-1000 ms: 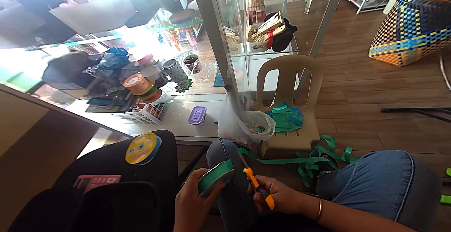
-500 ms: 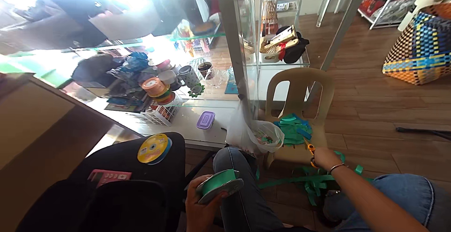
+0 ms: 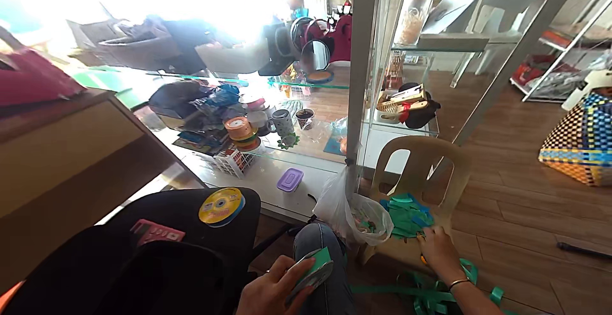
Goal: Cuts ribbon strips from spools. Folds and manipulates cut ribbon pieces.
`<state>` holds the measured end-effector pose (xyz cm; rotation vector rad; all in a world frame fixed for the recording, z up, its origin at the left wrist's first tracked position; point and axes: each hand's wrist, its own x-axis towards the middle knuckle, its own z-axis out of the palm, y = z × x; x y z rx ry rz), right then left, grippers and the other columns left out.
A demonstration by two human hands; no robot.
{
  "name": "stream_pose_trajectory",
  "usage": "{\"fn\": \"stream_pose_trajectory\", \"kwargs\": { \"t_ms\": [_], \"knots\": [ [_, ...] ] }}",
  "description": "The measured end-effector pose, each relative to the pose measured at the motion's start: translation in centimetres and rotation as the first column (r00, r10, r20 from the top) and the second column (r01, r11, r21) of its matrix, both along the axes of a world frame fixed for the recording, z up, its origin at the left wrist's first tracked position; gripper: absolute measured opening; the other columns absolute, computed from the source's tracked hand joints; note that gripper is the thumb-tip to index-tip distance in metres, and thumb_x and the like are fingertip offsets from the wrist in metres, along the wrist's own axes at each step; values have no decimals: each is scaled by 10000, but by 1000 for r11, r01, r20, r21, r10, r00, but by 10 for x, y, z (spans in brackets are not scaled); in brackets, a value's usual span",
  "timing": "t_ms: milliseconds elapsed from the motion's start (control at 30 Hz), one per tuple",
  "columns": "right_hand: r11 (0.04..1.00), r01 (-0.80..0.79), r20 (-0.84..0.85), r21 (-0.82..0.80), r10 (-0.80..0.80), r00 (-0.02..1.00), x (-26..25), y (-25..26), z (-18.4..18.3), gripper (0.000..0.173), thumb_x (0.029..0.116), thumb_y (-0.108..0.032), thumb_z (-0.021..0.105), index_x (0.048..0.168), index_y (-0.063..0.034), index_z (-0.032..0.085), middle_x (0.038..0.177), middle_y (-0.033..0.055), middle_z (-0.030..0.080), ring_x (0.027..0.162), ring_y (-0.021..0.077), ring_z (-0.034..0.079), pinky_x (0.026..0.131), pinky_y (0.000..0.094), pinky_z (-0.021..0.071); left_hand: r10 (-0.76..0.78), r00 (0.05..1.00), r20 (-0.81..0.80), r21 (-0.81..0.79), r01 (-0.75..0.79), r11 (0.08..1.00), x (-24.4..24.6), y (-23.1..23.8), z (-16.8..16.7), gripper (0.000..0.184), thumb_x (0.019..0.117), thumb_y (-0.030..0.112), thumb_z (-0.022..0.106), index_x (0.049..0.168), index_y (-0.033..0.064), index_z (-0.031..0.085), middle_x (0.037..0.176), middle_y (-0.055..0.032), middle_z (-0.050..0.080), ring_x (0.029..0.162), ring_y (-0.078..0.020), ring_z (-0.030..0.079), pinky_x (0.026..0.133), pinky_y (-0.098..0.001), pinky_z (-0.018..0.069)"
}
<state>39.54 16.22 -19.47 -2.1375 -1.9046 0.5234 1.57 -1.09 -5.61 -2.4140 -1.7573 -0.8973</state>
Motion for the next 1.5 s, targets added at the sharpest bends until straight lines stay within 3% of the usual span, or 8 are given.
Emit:
{"fn": "stream_pose_trajectory", "kwargs": {
  "t_ms": [200, 467, 833, 967, 1033, 1133, 1300, 1500],
  "knots": [
    [578, -144, -81, 803, 347, 934, -81, 18, 150, 417, 949, -323, 686, 1204, 7, 694, 1196, 260, 640, 1119, 455, 612, 951, 604, 495, -11, 994, -111, -88, 1, 996, 19, -3, 11, 403, 898, 306, 713, 1300, 269, 713, 955, -132, 665, 598, -248, 642, 452, -408, 509],
    [223, -120, 58, 967, 265, 962, -151, 56, 198, 409, 911, -381, 737, 1193, -93, 670, 1303, 167, 591, 1237, 394, 529, 1029, 574, 404, 36, 992, -124, -325, -75, 943, 39, -19, 32, 474, 906, 159, 718, 1373, 224, 670, 1021, -233, 655, 652, -365, 676, 540, -500, 559],
    [305, -221, 72, 926, 433, 899, -149, 22, 202, 222, 980, -291, 641, 948, -130, 790, 1259, 166, 648, 1182, 417, 569, 969, 642, 425, 70, 996, -50, -292, -81, 953, 38, -34, 15, 450, 933, 127, 688, 1375, 208, 667, 1042, -254, 654, 708, -394, 691, 569, -512, 569],
    [664, -345, -348, 664, 682, 643, -150, -41, 200, 244, 952, -326, 669, 938, -115, 790, 1260, 109, 660, 1205, 224, 574, 1013, 428, 453, 81, 996, -30, -168, -85, 982, 36, -36, 2, 459, 885, 115, 723, 1328, 232, 700, 1009, -222, 662, 667, -366, 685, 521, -491, 563],
    [817, -492, -682, 302, 546, 488, -146, -66, 203, 200, 944, -273, 691, 946, -81, 749, 1276, 69, 629, 1158, 88, 593, 929, 247, 514, 77, 997, -25, -97, -79, 992, 31, -39, -9, 485, 851, 120, 741, 1315, 256, 706, 999, -199, 664, 641, -334, 681, 497, -470, 561],
    [813, -579, -901, -60, 206, 383, -144, -82, 193, 134, 961, -154, 680, 963, -24, 714, 1231, 60, 633, 1084, 81, 614, 904, 245, 529, 62, 998, -23, -13, -62, 998, 25, -42, -21, 458, 849, 142, 728, 1293, 253, 717, 1002, -181, 670, 638, -307, 680, 489, -436, 560],
    [766, -568, -921, -301, -80, 381, -149, -94, 168, 129, 968, -150, 699, 1043, -46, 711, 1075, 1, 690, 940, 42, 626, 799, 225, 515, 68, 998, -2, 43, -68, 997, 25, -47, -31, 397, 875, 163, 696, 1265, 231, 731, 1017, -176, 680, 692, -295, 697, 513, -408, 567],
    [708, -589, -921, -390, -305, 244, -148, -95, 166, 145, 974, -158, 685, 1082, -63, 705, 1045, 9, 699, 996, 100, 637, 906, 318, 514, 87, 996, -17, 68, -85, 994, 25, -45, -32, 363, 900, 200, 671, 1256, 242, 731, 1013, -160, 680, 706, -264, 697, 520, -371, 563]
  ]
}}
